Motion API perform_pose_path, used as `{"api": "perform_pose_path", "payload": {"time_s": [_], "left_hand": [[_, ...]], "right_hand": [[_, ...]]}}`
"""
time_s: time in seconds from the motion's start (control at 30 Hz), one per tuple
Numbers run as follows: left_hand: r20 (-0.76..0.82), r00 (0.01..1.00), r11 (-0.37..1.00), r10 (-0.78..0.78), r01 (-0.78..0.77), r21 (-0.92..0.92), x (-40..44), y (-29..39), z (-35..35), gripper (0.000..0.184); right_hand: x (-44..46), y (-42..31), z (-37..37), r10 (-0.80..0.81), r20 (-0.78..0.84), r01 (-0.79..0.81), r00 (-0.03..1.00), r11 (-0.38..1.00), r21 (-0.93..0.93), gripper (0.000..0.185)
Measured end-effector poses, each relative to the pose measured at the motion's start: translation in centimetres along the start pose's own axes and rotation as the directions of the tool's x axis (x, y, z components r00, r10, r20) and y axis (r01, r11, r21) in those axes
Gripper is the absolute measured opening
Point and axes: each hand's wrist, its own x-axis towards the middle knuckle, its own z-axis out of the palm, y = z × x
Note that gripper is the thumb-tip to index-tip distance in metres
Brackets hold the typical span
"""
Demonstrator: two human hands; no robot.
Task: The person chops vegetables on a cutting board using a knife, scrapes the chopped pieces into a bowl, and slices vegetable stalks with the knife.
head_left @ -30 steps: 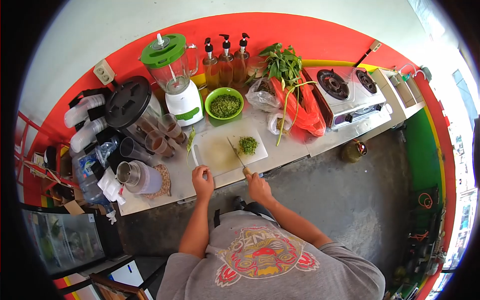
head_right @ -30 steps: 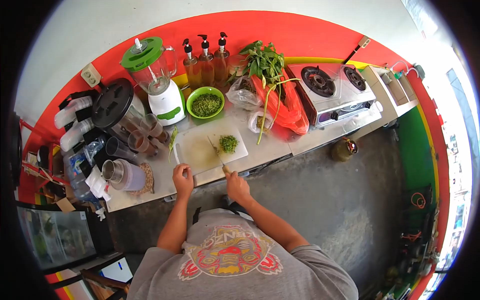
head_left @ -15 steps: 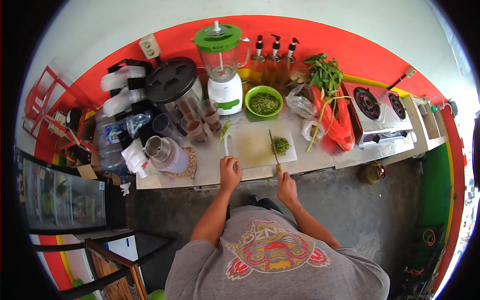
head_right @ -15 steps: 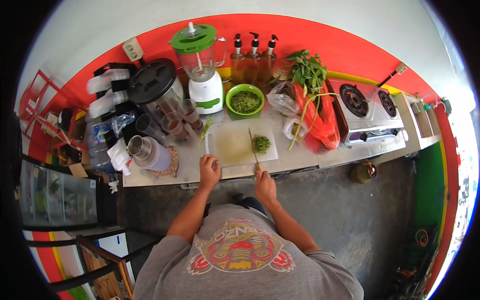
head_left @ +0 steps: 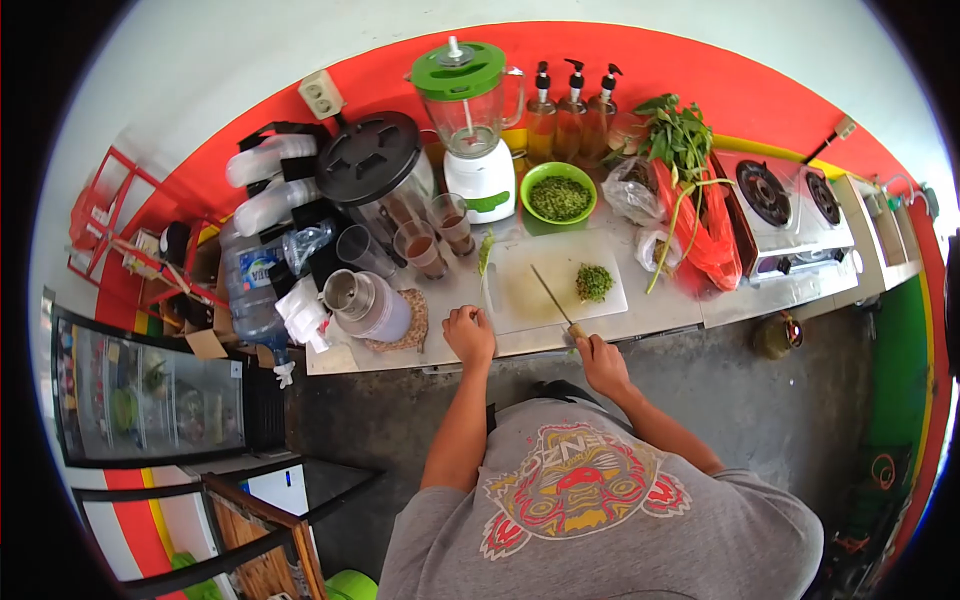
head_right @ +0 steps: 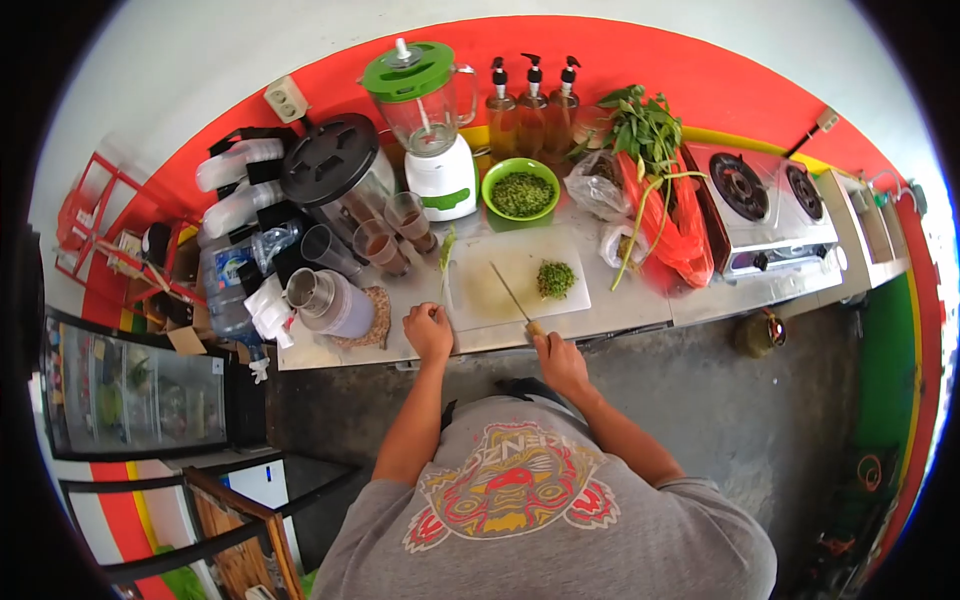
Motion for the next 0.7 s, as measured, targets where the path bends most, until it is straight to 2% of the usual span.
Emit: {"api": "perform_pose_path", "payload": {"time_s": [0.13, 0.2, 0.23, 0.27, 0.37, 0.43, 0.47, 0.5, 0.63, 0.7], "left_hand": [[-0.044, 0.998, 0.999, 0.048, -0.047, 0.003, -0.4, -0.6, 0.6, 0.011], [-0.014, 0.999, 0.989, -0.039, 0.037, -0.145, -0.5, -0.6, 0.2, 0.011], [0.047, 0.995, 0.931, -0.089, 0.099, -0.351, -0.6, -0.5, -0.3, 0.012], [0.049, 0.995, 0.931, -0.085, 0.097, -0.351, -0.8, -0.2, -0.8, 0.012], [0.160, 0.987, 0.814, -0.006, 0.098, -0.573, -0.7, 0.9, -1.9, 0.022], [0.186, 0.982, 0.788, 0.041, 0.083, -0.610, -0.5, 1.2, -2.3, 0.022], [0.199, 0.976, 0.757, 0.090, 0.063, -0.650, -0.4, 1.5, -2.4, 0.022], [0.202, 0.978, 0.722, 0.047, 0.107, -0.684, -0.4, 2.4, -3.3, 0.020], [0.205, 0.979, 0.711, 0.002, 0.143, -0.688, -0.9, 6.1, -6.5, 0.021], [0.120, 0.990, 0.890, 0.075, -0.012, -0.456, -1.4, 7.9, -7.9, 0.020]], "right_hand": [[-0.3, 2.5, 0.2, 0.009, 0.026, -0.005, 1.000, 0.991, -0.131, 0.046], [-0.4, 3.1, -0.2, 0.093, -0.023, -0.095, 0.995, 0.989, -0.109, 0.041], [-0.3, 3.4, -0.6, 0.098, -0.025, -0.100, 0.995, 0.989, -0.108, 0.041], [-0.2, 3.6, -1.0, 0.103, -0.033, -0.106, 0.994, 0.989, -0.105, 0.041], [0.8, 3.6, -2.2, 0.127, -0.033, -0.129, 0.991, 0.987, -0.090, 0.041], [1.0, 4.1, -2.9, 0.152, -0.013, -0.153, 0.988, 0.985, -0.085, 0.041], [1.2, 4.6, -3.1, 0.104, -0.011, -0.105, 0.995, 0.992, -0.067, 0.043], [1.3, 5.1, -3.1, 0.054, -0.006, -0.054, 0.999, 0.997, -0.048, 0.044], [2.0, 6.9, -3.9, -0.076, 0.077, 0.078, 0.994, 0.997, -0.018, 0.044], [2.0, 7.2, -4.5, -0.070, 0.043, 0.070, 0.997, 0.998, 0.000, 0.042]]}}
